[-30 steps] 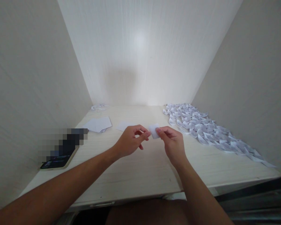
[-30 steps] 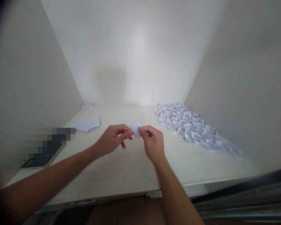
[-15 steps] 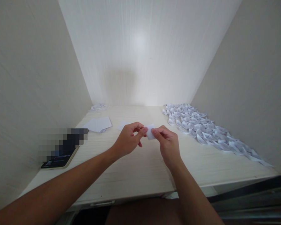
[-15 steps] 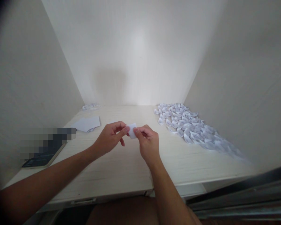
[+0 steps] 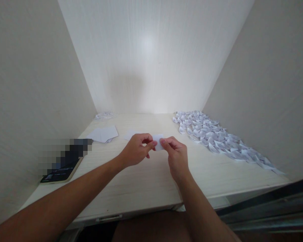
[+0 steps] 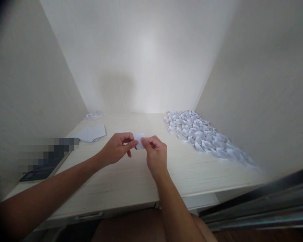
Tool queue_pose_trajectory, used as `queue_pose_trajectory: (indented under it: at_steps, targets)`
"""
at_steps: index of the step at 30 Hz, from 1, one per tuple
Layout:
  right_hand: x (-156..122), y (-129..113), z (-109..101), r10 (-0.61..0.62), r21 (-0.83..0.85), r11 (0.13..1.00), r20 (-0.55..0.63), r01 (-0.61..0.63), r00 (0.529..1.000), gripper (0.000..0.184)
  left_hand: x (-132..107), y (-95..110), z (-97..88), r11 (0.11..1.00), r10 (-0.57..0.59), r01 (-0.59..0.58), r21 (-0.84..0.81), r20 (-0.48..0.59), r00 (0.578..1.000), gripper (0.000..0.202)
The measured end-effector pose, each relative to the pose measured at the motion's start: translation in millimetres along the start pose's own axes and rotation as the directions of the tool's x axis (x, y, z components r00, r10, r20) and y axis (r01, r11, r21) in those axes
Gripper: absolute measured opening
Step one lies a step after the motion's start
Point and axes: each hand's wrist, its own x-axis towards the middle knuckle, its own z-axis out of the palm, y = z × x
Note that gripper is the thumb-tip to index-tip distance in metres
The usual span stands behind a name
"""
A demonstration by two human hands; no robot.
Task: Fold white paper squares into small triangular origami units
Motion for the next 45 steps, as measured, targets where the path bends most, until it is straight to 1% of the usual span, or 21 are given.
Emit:
queue_pose_trajectory:
  at_steps: [2,5,8,10,14,17,21,23,26,29,33,35,37,38,39,40,41,42,43,45]
  targets:
    - [-1,0,2,0.016,0.027,1.000,-0.018,-0.015,1.000,0.020,1,-1,-0.3,1.000,0.002,-0.002,-0.001,0.019,1.000,0.028]
    - [-3,-1,4,0.035,0.065,0.997,-0.037,-0.033,0.999,0.020,1,-3,-0.4,0.999,-0.025,0.023,0.024,0.067,0.997,0.029]
    - [-4,-2,6,0.041,0.066,0.997,-0.057,-0.038,0.998,0.022,1,-4,-0.4,0.998,-0.030,0.026,0.057,0.060,0.998,0.030]
    - [-5,0,8,0.055,0.064,0.997,-0.092,-0.049,0.994,0.022,0,-5,-0.5,0.996,-0.030,0.025,0.086,0.060,0.998,0.030]
    - [-5,3,11,0.096,0.083,0.993,-0.138,-0.085,0.986,0.023,-1,-7,-0.8,0.980,-0.048,0.030,0.195,0.086,0.995,0.030]
    - [-5,2,13,0.110,0.098,0.991,-0.163,-0.094,0.980,0.024,-3,-7,0.2,0.960,-0.007,-0.012,0.280,0.068,0.998,0.031]
    - [-5,2,14,0.159,0.154,0.979,-0.188,-0.131,0.969,0.023,-5,-7,3.1,0.934,0.062,-0.096,0.343,0.111,0.992,0.032]
    - [-5,3,14,0.194,0.192,0.969,-0.185,-0.159,0.963,0.023,-5,-6,4.5,0.934,0.075,-0.107,0.341,0.105,0.992,0.032]
    - [-3,7,14,0.240,0.252,0.948,-0.174,-0.192,0.955,0.021,-4,-6,5.6,0.959,0.049,-0.069,0.275,0.079,0.996,0.031]
    - [-3,9,14,0.287,0.309,0.924,-0.173,-0.225,0.942,0.021,-4,-6,5.3,0.981,-0.001,-0.019,0.193,0.101,0.995,0.032]
    - [-3,7,14,0.336,0.364,0.893,-0.146,-0.265,0.931,0.021,-4,-7,5.0,0.986,0.014,-0.034,0.165,0.124,0.992,0.031]
    - [-2,5,14,0.329,0.355,0.898,-0.151,-0.260,0.932,0.021,-4,-9,5.3,0.988,0.034,-0.048,0.148,0.092,0.995,0.030]
    - [-2,4,14,0.275,0.277,0.936,-0.193,-0.216,0.942,0.021,-3,-11,5.3,0.989,0.067,-0.066,0.133,-0.001,0.998,0.024]
    - [-2,3,14,0.234,0.217,0.958,-0.211,-0.188,0.949,0.021,-3,-12,5.0,0.989,0.088,-0.081,0.120,-0.054,0.995,0.027]
    - [-2,3,14,0.199,0.159,0.973,-0.209,-0.167,0.958,0.021,-3,-12,4.4,0.990,0.109,-0.099,0.103,-0.099,0.989,0.035]
    - [-3,2,14,0.180,0.120,0.980,-0.182,-0.160,0.967,0.021,-3,-12,3.7,0.990,0.126,-0.115,0.082,-0.132,0.983,0.041]
    - [-3,1,14,0.188,0.114,0.978,-0.130,-0.173,0.974,0.021,-3,-12,2.9,0.990,0.139,-0.131,0.062,-0.152,0.979,0.043]
    - [-3,0,14,0.219,0.145,0.967,-0.060,-0.209,0.974,0.022,-3,-10,2.2,0.988,0.155,-0.149,0.047,-0.163,0.974,0.040]
    - [-4,-2,14,0.266,0.202,0.943,0.020,-0.264,0.964,0.022,-3,-9,1.6,0.985,0.175,-0.171,0.038,-0.176,0.969,0.035]
    - [-4,-6,12,0.348,0.333,0.860,0.172,-0.387,0.921,0.025,-3,-5,1.2,0.976,0.218,-0.217,0.025,-0.205,0.954,0.027]
